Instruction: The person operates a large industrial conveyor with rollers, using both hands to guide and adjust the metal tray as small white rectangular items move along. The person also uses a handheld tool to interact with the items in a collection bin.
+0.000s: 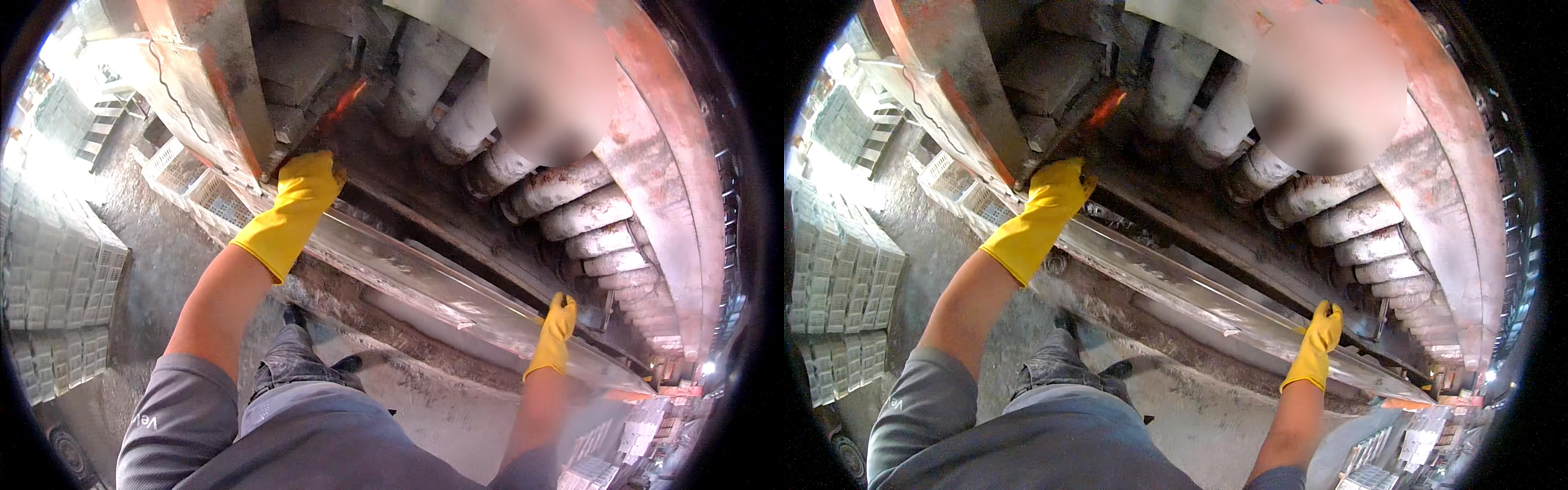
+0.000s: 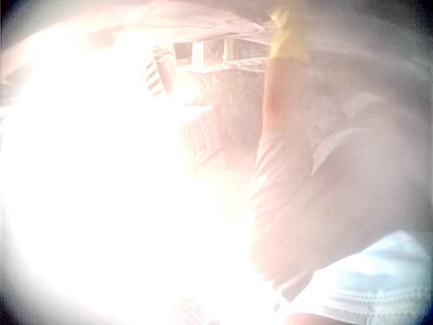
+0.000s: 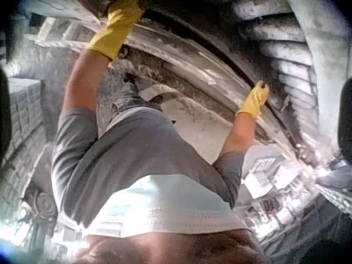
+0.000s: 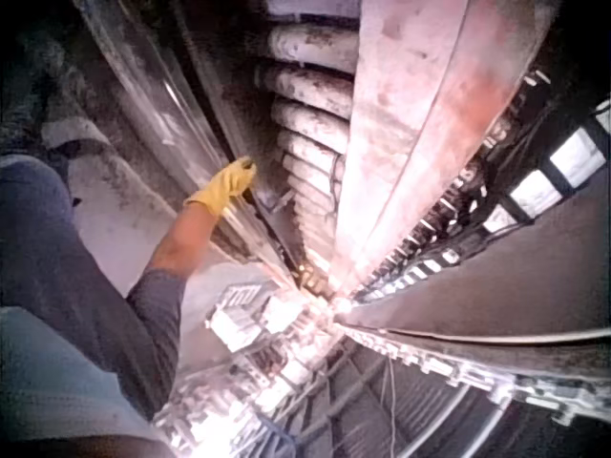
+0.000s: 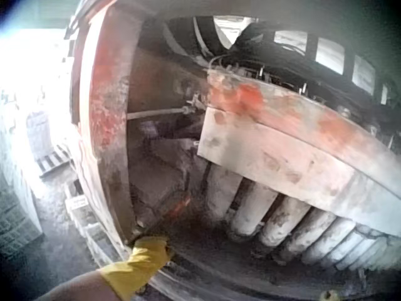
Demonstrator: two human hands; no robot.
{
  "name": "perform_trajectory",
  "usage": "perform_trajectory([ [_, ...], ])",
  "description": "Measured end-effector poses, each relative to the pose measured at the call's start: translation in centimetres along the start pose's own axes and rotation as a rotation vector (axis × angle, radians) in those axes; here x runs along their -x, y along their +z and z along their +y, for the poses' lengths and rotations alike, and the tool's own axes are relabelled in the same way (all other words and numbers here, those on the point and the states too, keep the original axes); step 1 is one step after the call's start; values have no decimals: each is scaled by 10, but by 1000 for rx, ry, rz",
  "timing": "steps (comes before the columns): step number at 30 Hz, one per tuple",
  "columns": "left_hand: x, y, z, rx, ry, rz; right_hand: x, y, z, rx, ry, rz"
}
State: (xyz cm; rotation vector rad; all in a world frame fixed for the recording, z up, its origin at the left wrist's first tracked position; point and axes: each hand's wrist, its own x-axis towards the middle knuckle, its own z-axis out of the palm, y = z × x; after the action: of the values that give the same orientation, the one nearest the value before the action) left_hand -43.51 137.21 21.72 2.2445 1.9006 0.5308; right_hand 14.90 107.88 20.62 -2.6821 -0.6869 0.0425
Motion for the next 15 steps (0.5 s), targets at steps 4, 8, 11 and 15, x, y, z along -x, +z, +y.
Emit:
perform_trajectory([
  [4, -4, -11, 5, 23, 84, -96, 48, -8, -70, -184, 1, -110],
  [8, -16, -19, 7, 136, 91, -269, 49, 10, -52, -285, -163, -84],
  [11, -28, 1, -3, 292, 99, -239, 70, 0, -55, -246, -494, -20],
  [15, -91, 44, 2, 313, -19, -213, 82, -5, -42, -78, -662, 110],
])
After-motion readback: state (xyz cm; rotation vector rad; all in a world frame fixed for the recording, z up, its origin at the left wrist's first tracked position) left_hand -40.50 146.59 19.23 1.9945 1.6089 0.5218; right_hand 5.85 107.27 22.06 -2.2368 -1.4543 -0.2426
